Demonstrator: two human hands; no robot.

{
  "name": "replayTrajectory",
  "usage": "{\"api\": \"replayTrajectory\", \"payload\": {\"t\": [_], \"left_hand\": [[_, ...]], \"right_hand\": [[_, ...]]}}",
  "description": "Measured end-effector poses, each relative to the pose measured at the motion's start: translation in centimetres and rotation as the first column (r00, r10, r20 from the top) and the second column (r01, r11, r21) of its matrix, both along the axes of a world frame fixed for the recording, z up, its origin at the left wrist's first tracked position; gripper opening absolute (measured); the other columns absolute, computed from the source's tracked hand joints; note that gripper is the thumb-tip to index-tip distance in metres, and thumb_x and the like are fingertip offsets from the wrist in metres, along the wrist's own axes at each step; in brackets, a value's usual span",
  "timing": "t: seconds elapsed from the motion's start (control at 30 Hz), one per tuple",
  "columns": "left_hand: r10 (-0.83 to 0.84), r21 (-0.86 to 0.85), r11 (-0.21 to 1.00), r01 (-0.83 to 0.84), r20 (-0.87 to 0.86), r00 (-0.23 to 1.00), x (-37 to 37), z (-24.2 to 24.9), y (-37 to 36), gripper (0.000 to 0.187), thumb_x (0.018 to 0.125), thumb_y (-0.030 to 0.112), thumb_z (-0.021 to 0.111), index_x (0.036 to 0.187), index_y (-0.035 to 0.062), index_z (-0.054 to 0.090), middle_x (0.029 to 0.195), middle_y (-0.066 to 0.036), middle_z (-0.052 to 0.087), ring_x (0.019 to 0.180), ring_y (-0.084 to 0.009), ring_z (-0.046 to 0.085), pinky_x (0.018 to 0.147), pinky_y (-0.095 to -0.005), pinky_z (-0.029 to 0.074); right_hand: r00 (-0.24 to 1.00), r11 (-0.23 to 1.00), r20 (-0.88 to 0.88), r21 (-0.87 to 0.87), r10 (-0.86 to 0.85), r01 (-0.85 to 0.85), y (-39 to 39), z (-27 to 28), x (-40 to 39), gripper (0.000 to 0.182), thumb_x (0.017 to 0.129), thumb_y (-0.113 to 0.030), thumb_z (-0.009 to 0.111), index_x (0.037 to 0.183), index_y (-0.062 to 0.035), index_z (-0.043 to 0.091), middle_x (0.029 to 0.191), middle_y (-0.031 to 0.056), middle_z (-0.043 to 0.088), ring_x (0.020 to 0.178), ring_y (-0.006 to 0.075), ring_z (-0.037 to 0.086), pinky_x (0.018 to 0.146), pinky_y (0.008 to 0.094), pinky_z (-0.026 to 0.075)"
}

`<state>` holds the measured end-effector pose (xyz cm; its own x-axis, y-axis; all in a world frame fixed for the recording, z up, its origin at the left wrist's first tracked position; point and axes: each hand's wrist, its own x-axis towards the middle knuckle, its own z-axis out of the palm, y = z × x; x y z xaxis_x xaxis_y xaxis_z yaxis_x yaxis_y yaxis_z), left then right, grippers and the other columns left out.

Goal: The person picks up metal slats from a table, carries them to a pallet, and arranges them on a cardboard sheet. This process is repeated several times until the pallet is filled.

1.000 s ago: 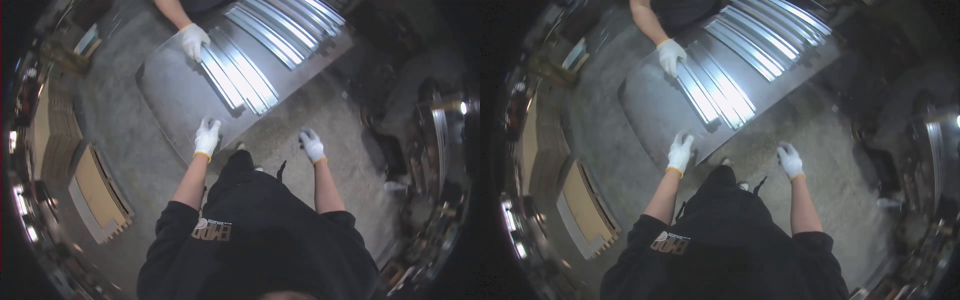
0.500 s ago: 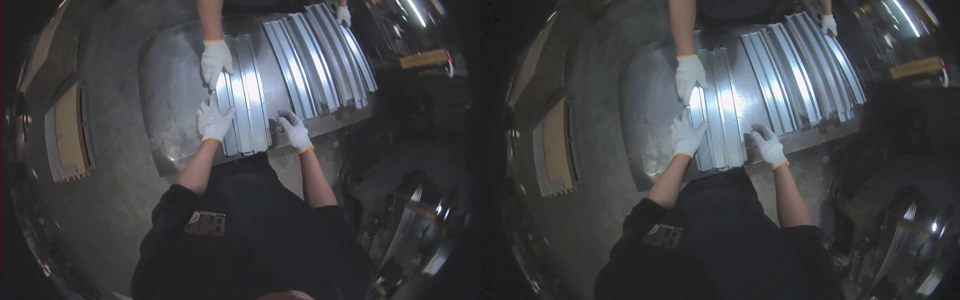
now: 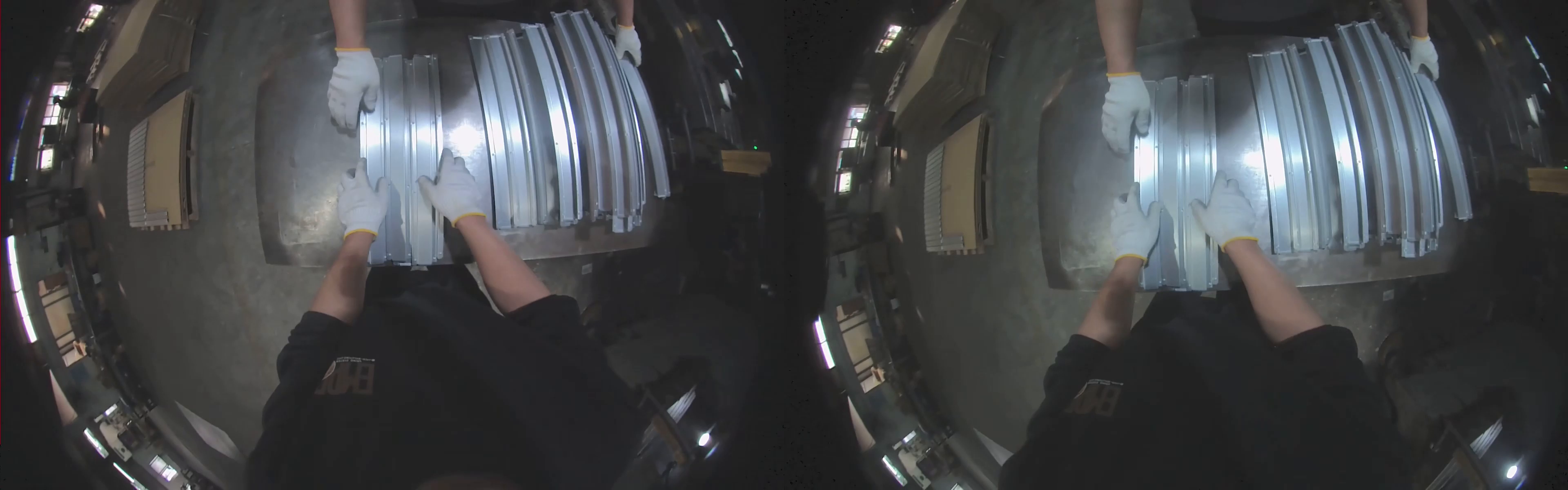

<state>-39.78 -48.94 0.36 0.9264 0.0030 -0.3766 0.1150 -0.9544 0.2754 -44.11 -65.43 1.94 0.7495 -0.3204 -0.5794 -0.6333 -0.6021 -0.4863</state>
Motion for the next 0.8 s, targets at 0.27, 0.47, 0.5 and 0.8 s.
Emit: {"api": "replayTrajectory", "payload": {"t": [0.27,0.47,0.5,0.8], "left_hand": [[0.032,-0.006,0.999,-0.032,-0.026,0.999,0.4,0.3,0.1,0.060,0.090,0.043,0.043,0.141,0.0141,0.038,0.126,-0.019,0.049,0.110,-0.0382,0.053,0.092,-0.0496,0.044],[0.008,-0.049,0.999,-0.014,-0.124,0.992,1.3,1.6,1.2,0.070,0.087,0.041,0.047,0.147,0.0099,0.025,0.133,-0.019,0.049,0.113,-0.0377,0.056,0.089,-0.0497,0.048],[0.022,-0.067,0.997,-0.030,-0.119,0.993,1.4,2.2,1.2,0.070,0.087,0.038,0.048,0.147,0.0087,0.025,0.133,-0.020,0.050,0.112,-0.0375,0.057,0.088,-0.0492,0.049],[0.028,0.041,0.999,-0.025,-0.083,0.996,1.1,0.1,4.0,0.054,0.088,0.045,0.049,0.127,0.0077,0.045,0.126,-0.017,0.046,0.107,-0.0386,0.055,0.087,-0.0493,0.048]], "right_hand": [[0.998,0.996,-0.052,0.072,0.047,-0.043,-0.8,1.0,0.3,0.076,0.088,-0.043,0.051,0.147,-0.0046,0.023,0.140,0.0248,0.039,0.112,0.0413,0.056,0.087,0.0479,0.050],[0.999,0.998,-0.032,0.052,0.031,-0.029,-0.1,0.5,0.1,0.073,0.089,-0.042,0.050,0.145,-0.0037,0.024,0.138,0.0252,0.039,0.105,0.0391,0.058,0.081,0.0458,0.052],[1.000,0.999,-0.016,0.038,0.025,-0.024,-0.2,0.3,0.2,0.071,0.089,-0.041,0.050,0.144,-0.0037,0.025,0.137,0.0252,0.040,0.102,0.0382,0.059,0.080,0.0454,0.052],[1.000,1.000,0.005,0.028,0.002,-0.003,0.3,-0.2,0.2,0.060,0.089,-0.041,0.049,0.134,-0.0048,0.033,0.124,0.0239,0.045,0.101,0.0410,0.057,0.080,0.0478,0.050]]}}
